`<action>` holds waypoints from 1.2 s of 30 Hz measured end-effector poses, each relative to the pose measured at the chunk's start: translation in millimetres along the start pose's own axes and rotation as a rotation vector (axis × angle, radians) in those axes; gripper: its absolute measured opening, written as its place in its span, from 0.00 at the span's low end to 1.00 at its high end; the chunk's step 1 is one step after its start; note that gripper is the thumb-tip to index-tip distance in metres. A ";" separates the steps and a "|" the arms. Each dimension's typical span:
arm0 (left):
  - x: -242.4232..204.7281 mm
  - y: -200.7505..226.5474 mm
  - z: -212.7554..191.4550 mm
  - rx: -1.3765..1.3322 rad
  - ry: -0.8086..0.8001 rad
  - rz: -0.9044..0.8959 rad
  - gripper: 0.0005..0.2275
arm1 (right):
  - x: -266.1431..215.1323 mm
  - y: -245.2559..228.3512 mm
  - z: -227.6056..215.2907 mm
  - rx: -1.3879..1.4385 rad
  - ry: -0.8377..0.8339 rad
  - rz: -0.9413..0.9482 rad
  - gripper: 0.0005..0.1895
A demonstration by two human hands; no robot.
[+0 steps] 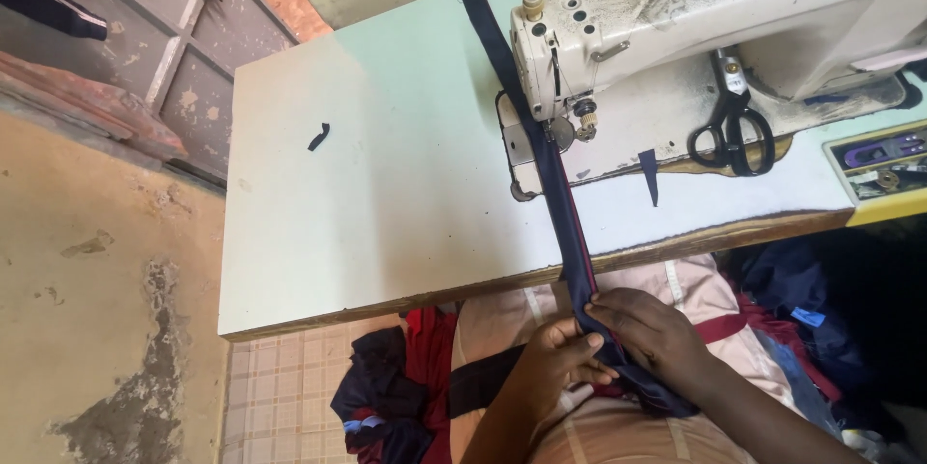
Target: Guiding a long strip of fabric through an industrial sewing machine to create a continuous stitched seam.
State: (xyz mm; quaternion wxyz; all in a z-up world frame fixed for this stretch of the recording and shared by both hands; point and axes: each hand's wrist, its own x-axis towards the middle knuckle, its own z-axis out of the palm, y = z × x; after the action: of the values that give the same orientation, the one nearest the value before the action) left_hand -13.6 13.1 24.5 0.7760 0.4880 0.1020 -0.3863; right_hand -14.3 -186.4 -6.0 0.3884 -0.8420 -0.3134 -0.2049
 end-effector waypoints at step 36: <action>93.5 124.1 -25.8 1.502 0.321 0.965 0.23 | 19.9 -3.2 0.4 0.546 -0.070 0.394 0.12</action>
State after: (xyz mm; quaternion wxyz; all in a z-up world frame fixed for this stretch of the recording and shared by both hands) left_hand 142.4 15.9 45.7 0.3074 0.9034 -0.2857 0.0886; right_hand -2.1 -177.1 7.2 0.6207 -0.7578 -0.2010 -0.0053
